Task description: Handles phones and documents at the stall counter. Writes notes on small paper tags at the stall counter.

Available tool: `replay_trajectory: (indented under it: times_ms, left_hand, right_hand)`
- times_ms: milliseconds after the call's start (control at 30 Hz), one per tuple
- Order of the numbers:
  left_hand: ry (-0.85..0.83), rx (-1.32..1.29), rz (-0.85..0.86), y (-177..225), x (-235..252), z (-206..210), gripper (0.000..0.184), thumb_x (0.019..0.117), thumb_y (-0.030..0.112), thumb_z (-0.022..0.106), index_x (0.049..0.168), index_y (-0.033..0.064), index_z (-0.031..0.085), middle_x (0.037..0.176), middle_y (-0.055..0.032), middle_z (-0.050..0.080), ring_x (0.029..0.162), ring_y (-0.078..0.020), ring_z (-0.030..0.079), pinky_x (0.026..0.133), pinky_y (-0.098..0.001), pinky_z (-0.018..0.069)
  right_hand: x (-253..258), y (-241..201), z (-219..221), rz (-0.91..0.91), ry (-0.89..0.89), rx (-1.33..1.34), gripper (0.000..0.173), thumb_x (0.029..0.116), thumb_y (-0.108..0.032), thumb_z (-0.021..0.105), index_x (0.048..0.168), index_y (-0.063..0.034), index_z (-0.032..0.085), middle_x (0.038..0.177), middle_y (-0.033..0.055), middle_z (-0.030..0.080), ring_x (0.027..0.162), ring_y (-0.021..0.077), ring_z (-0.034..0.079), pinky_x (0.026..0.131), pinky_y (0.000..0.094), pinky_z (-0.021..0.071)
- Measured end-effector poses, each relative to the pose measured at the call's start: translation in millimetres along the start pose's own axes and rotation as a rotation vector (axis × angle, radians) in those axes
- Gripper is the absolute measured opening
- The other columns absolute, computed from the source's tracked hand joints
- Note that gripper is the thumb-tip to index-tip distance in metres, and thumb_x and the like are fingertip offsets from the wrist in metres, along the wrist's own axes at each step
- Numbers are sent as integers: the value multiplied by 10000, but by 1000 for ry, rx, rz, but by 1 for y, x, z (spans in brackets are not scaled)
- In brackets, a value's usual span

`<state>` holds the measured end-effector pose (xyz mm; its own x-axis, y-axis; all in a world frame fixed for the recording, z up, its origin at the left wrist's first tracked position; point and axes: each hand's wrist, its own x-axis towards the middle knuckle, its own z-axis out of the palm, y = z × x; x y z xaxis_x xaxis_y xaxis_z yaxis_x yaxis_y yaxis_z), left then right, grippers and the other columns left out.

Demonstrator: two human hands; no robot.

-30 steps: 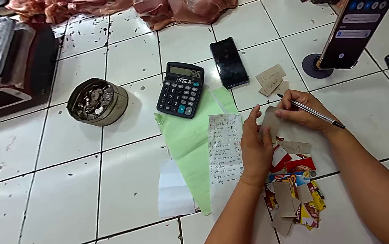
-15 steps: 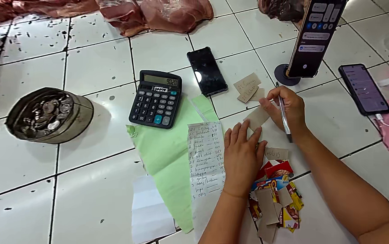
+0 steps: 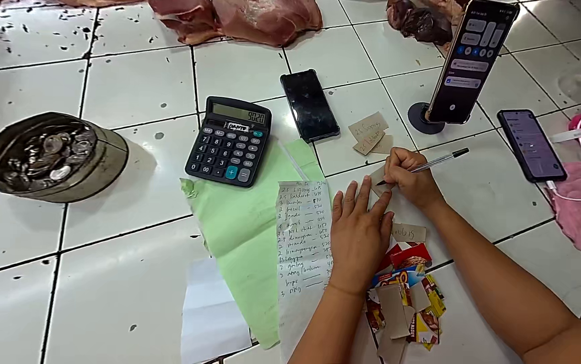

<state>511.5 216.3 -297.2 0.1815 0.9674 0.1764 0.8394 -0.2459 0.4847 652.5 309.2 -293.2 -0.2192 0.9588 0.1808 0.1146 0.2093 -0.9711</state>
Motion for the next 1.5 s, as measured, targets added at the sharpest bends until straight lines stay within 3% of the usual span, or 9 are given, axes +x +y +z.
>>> replay_trajectory:
  times_ms: [200, 400, 600, 700, 800, 933, 1133, 1267, 1500]
  left_hand:
    - [11, -6, -10, 0, -1, 2, 371, 1032, 379, 500, 1334, 308, 704, 1505, -83, 566, 1420, -360, 490, 1184, -587, 303]
    - [-1, 0, -19, 1, -1, 1, 371, 1038, 375, 490, 1339, 318, 699, 1516, -82, 553, 1433, -356, 475, 1190, -592, 290]
    - [3, 4, -19, 2, -1, 1, 366, 1034, 370, 495, 1328, 314, 707, 1515, -77, 555, 1429, -354, 481, 1188, -591, 295]
    - [6, 9, -19, 2, -1, 1, 366, 1032, 374, 496, 1323, 313, 710, 1513, -74, 558, 1427, -353, 483, 1185, -595, 296]
    - [9, 3, -18, 1, -1, 1, 364, 1033, 372, 497, 1318, 308, 715, 1511, -74, 561, 1427, -358, 483, 1187, -597, 295]
    - [5, 1, -20, 1, -1, 1, 365, 1036, 377, 492, 1323, 316, 710, 1510, -70, 562, 1428, -356, 482, 1189, -595, 292]
    - [14, -10, -19, 2, -1, 1, 358, 1030, 368, 505, 1310, 304, 721, 1500, -83, 570, 1417, -370, 492, 1179, -606, 304]
    - [17, -5, -16, 1, -1, 1, 360, 1032, 373, 500, 1310, 308, 720, 1504, -80, 566, 1416, -362, 495, 1182, -595, 306]
    - [4, -7, -24, 2, -1, 1, 363, 1036, 371, 495, 1319, 309, 714, 1514, -76, 557, 1424, -361, 486, 1187, -592, 298]
  right_hand:
    - [-1, -2, 2, 20, -4, -171, 250, 821, 11, 512, 657, -160, 432, 569, -75, 472, 479, -13, 434, 460, 142, 355]
    - [1, -2, -2, 4, -1, -175, 264, 793, 23, 487, 625, -161, 400, 531, -71, 420, 457, -3, 365, 444, 162, 277]
    - [3, 4, -11, -40, 58, -177, 227, 815, -2, 489, 660, -160, 439, 564, -69, 485, 478, -7, 440, 463, 147, 352]
    - [3, 2, -11, -2, 54, -238, 242, 848, -7, 507, 665, -150, 439, 536, -64, 462, 451, -3, 416, 445, 155, 326]
    - [3, 2, -12, 5, 45, -204, 260, 813, 1, 497, 622, -158, 420, 512, -64, 440, 434, 4, 381, 429, 167, 286]
    - [3, 1, -10, 29, 89, -263, 229, 858, -20, 508, 675, -145, 452, 534, -53, 468, 448, 12, 423, 441, 167, 337]
    - [2, 2, -10, -23, 97, -245, 258, 819, 9, 496, 631, -151, 418, 522, -64, 428, 440, 2, 373, 435, 161, 289]
    - [2, 5, -12, -46, 137, -240, 244, 819, 8, 494, 650, -154, 427, 554, -73, 455, 465, -11, 404, 454, 147, 330]
    - [2, 3, -13, -7, 206, -244, 266, 811, 13, 497, 636, -164, 404, 532, -69, 429, 438, -2, 367, 434, 154, 297]
